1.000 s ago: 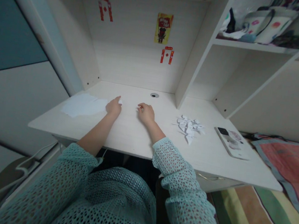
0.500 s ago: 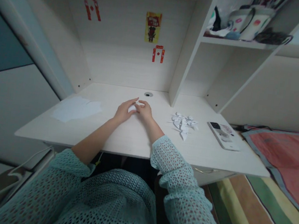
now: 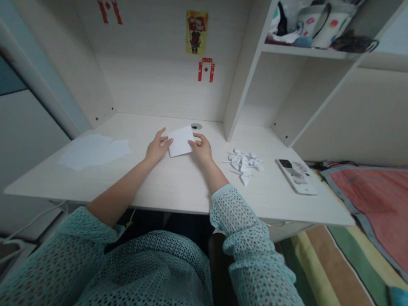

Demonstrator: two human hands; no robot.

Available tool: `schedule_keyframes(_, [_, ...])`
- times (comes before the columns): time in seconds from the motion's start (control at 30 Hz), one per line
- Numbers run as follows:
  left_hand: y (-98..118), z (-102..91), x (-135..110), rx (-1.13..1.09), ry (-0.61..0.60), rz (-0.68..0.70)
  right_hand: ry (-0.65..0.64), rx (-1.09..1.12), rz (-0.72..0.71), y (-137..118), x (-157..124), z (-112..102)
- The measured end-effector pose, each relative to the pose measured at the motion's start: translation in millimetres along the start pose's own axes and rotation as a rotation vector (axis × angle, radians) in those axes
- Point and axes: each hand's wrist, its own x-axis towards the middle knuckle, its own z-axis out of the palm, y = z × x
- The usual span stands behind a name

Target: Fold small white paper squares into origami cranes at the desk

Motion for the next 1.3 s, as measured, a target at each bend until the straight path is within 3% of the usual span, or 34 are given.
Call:
schedule_keyframes(0.2, [0.4, 0.9, 1.7, -0.112, -0.035, -0.003, 0.070, 0.029, 0.044, -2.8, 1.6, 0.8])
schedule_keyframes(0.4, [5.6, -0.8, 0.3, -0.284, 0.010, -0.002, 0.099, 0.032, 0.081, 0.9, 3.5, 1.9])
schedule_keyframes(0.63, [3.4, 0.3, 0.8, -0.353, 0.006, -0.019, 0.045, -0.117, -0.014, 0.9, 1.7, 3.3])
schedule_keyframes(0.87, [-5.0, 7.6, 5.7, -0.444, -0.085, -0.007, -0.022, -0.327, -0.137, -1.1, 2.9, 3.3])
schedule_keyframes(1.1, [2.4, 10.6, -1.4, -0.591, -0.280, 0.025, -0.088, -0.311, -0.213, 2.4, 4.2, 4.5])
schedule_keyframes(1.3, [-3.1, 12.7, 4.4, -0.738, -0.216, -0.042, -0.111, -0.192, -0.188, 2.6, 4.3, 6.4])
